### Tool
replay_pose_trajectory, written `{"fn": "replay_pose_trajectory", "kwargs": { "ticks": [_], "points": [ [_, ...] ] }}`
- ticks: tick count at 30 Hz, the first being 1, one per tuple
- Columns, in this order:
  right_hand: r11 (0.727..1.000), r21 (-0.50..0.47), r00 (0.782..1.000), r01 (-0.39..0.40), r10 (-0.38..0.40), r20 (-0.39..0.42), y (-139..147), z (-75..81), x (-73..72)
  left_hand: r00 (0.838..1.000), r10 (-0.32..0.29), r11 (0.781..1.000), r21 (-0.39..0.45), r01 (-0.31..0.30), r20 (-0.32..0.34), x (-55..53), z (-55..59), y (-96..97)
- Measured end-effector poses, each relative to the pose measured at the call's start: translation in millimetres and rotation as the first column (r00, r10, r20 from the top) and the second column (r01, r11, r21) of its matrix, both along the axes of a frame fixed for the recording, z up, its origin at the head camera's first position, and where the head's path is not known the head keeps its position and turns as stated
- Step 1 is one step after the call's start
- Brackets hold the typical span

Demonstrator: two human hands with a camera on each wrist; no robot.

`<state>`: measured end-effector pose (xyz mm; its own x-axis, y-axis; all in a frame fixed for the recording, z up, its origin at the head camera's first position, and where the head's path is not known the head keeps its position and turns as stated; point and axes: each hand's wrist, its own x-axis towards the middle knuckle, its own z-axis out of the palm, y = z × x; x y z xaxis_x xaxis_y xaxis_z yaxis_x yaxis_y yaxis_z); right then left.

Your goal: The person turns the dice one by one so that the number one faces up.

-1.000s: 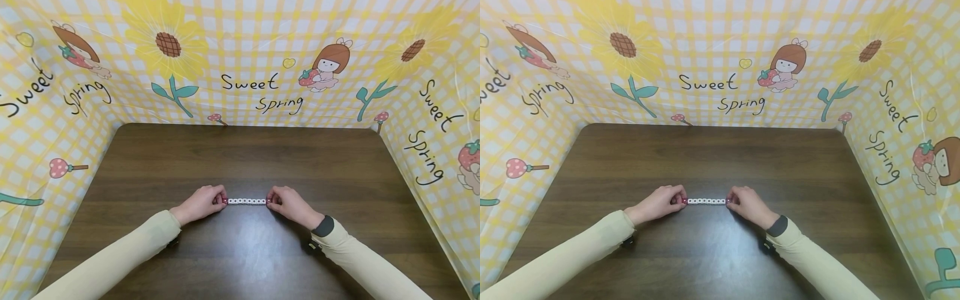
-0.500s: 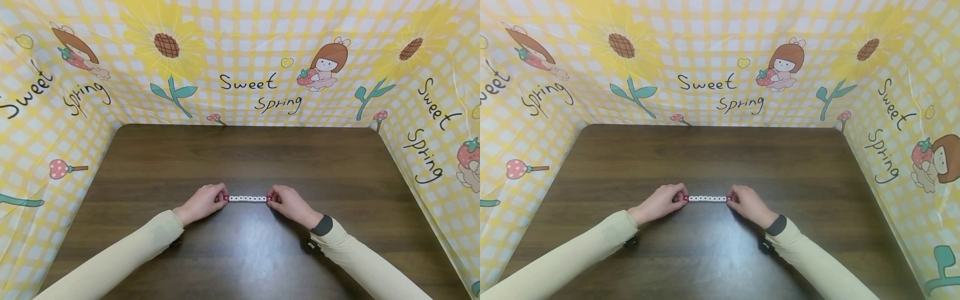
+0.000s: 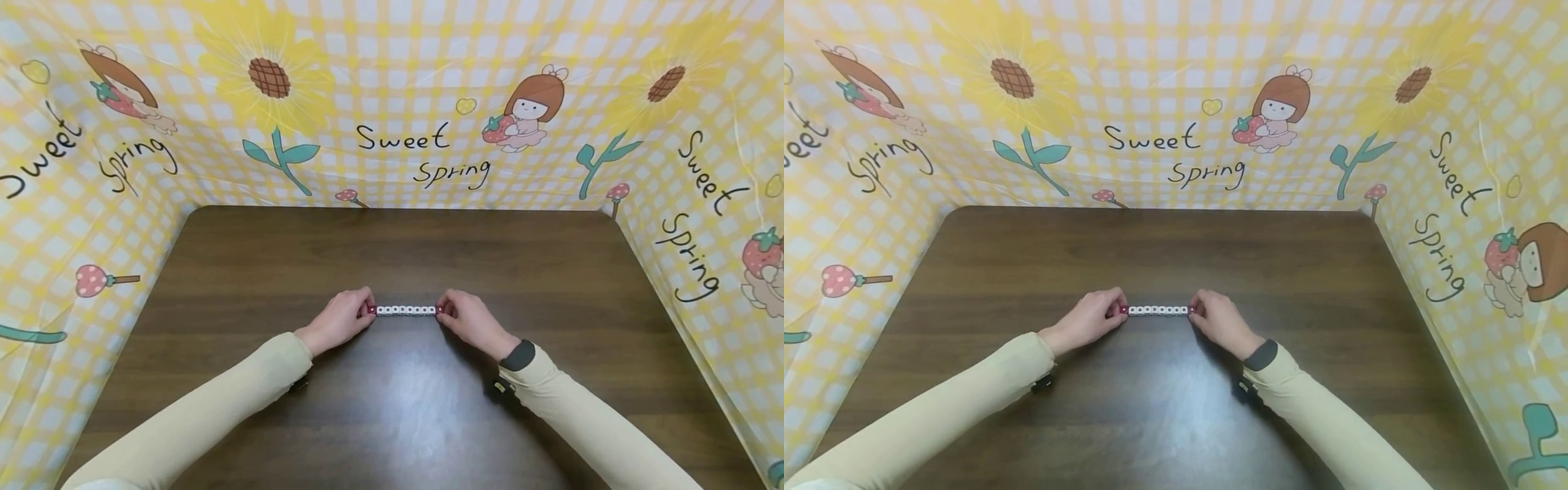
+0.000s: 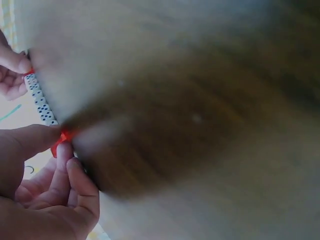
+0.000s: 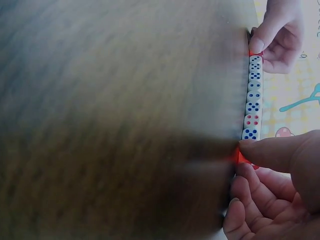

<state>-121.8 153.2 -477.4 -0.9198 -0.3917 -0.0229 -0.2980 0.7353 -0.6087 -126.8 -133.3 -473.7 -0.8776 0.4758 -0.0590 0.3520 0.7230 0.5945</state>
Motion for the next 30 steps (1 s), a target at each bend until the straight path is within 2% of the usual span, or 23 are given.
{"fn": "replay_pose_trajectory", "kwargs": {
  "ticks": [7, 17, 25, 30],
  "points": [
    [1.0, 0.009, 0.999, 0.03, -0.03, 0.012, 0.5, 1.1, -1.8, 1.0, 0.006, 0.999, 0.034, -0.006, -0.003, 0.3, 1.8, 0.2],
    [0.999, 0.011, 0.999, 0.032, -0.032, 0.011, 0.1, -1.3, -3.1, 1.0, 0.018, 1.0, 0.017, -0.018, 0.015, -0.2, 2.6, 3.3],
    [0.999, 0.011, 0.999, 0.042, -0.042, -0.005, -0.1, -3.9, -3.9, 0.999, 0.033, 0.999, 0.018, -0.032, -0.034, 0.3, -0.6, 5.7],
    [1.0, -0.009, 1.0, 0.027, -0.027, -0.01, -0.6, -6.6, -4.8, 0.999, 0.039, 0.999, 0.033, -0.038, -0.033, 3.9, -3.8, 1.9]
  ]
}}
